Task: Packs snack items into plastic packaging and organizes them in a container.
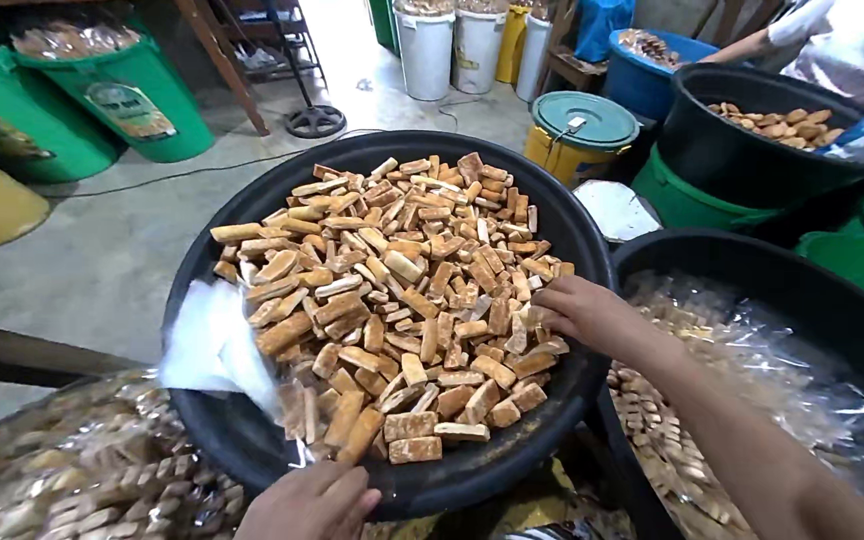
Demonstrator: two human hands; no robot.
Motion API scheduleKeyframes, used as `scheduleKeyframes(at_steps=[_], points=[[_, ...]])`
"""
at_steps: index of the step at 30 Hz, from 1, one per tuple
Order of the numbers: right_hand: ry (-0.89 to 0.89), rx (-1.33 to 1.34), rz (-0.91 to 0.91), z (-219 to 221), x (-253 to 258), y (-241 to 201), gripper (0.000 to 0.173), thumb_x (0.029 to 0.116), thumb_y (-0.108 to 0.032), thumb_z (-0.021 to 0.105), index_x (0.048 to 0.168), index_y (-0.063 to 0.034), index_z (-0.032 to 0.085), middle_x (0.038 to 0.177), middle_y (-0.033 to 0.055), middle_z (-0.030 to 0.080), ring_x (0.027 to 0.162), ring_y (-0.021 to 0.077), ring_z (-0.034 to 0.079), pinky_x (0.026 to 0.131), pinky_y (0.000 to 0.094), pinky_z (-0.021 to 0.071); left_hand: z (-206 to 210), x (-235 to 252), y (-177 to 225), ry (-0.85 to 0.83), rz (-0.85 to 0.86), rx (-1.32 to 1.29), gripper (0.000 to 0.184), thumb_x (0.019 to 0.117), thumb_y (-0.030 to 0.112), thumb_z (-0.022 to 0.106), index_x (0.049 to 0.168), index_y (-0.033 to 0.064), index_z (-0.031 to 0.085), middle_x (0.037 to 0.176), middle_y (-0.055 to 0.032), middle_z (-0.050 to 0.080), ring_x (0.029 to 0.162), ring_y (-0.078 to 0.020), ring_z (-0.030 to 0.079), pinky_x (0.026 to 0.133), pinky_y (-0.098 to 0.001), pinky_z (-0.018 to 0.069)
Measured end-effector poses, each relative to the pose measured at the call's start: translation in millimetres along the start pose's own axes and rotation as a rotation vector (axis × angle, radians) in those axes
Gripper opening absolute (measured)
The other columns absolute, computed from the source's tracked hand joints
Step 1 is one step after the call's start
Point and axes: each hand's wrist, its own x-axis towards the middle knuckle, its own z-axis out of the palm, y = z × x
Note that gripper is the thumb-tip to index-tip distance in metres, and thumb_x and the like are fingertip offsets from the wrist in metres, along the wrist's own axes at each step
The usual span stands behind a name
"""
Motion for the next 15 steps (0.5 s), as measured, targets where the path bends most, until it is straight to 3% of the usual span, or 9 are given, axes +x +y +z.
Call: scheduleKeyframes(at_steps=[2,4,6,8,10,12,13,15], points=[[0.095,-0.026,-0.24,7.7,1.1,4.5,0.022,0.0984,-0.012,0.065,0.116,-0.0017,0.071,0.115,0.0196,0.071,0.112,0.0402,0.067,0.096,0.0554,0.0531,-7.2,0.9,-3.4,-0.038,-0.093,-0.193,0.04,0.1056,0.024,0.047,0.082,-0.0031,0.065,0.073,-0.0179,0.064,0.066,-0.0341,0.067,0.058,-0.0517,0.0533],[-0.019,-0.037,-0.307,9.9,7.2,2.0,0.023,0.1004,-0.008,0.061,0.121,0.0002,0.068,0.128,0.0195,0.068,0.123,0.0403,0.063,0.105,0.0564,0.0481,-5.2,2.8,-11.1,0.004,-0.111,-0.331,0.035,0.1046,0.021,0.046,0.085,-0.0011,0.066,0.074,-0.0132,0.063,0.065,-0.0218,0.062,0.06,-0.0381,0.0525],[-0.143,-0.06,-0.324,12.4,15.2,3.1,0.023,0.102,-0.005,0.057,0.123,0.0018,0.065,0.128,0.0213,0.067,0.121,0.0412,0.064,0.103,0.0559,0.0492,-3.5,3.0,-15.1,0.135,-0.134,-0.37,0.03,0.1,0.016,0.05,0.091,-0.0027,0.071,0.082,-0.0133,0.069,0.073,-0.0142,0.065,0.07,-0.0288,0.056],[-0.214,-0.045,-0.305,13.3,18.9,6.4,0.024,0.1034,-0.006,0.055,0.124,0.0017,0.066,0.125,0.0225,0.067,0.119,0.0413,0.064,0.103,0.0547,0.0497,-8.0,1.2,-14.4,0.33,-0.218,-0.379,0.023,0.0957,0.012,0.056,0.087,-0.005,0.068,0.078,-0.0113,0.068,0.067,-0.0066,0.063,0.064,-0.0223,0.0549],[-0.258,-0.006,-0.26,11.8,17.1,6.4,0.027,0.1042,-0.01,0.056,0.127,0.0005,0.067,0.128,0.0237,0.066,0.121,0.0415,0.062,0.105,0.0543,0.0478,-19.0,1.4,-11.4,0.521,-0.305,-0.44,0.012,0.0943,0.006,0.06,0.084,0.0011,0.056,0.077,0.0031,0.063,0.063,0.0061,0.056,0.058,-0.0136,0.0505],[-0.277,0.023,-0.202,11.5,13.2,2.4,0.029,0.1036,-0.013,0.058,0.128,-0.0006,0.068,0.126,0.0253,0.064,0.119,0.0421,0.062,0.103,0.0546,0.0484,-30.5,5.7,-12.8,0.691,-0.335,-0.519,0.01,0.0999,0.007,0.058,0.096,0.0112,0.05,0.083,0.0152,0.063,0.065,0.0076,0.06,0.058,-0.0156,0.0553],[-0.288,0.02,-0.169,12.1,12.2,0.3,0.031,0.1038,-0.015,0.059,0.129,-0.0002,0.067,0.125,0.0266,0.063,0.117,0.0429,0.062,0.102,0.0551,0.0487,-35.5,8.9,-16.2,0.765,-0.299,-0.507,0.007,0.1023,0.009,0.057,0.106,0.0092,0.051,0.088,0.014,0.065,0.068,0.0048,0.063,0.061,-0.018,0.0577],[-0.323,0.02,-0.09,14.2,9.8,-4.1,0.036,0.106,-0.021,0.056,0.134,0.0004,0.064,0.129,0.0283,0.061,0.12,0.0439,0.061,0.104,0.0553,0.047,-45.1,22.1,-18.6,0.87,-0.218,-0.287,0.019,0.1049,0.012,0.053,0.113,-0.005,0.055,0.094,0.0012,0.065,0.075,-0.0002,0.064,0.068,-0.02,0.0576]])
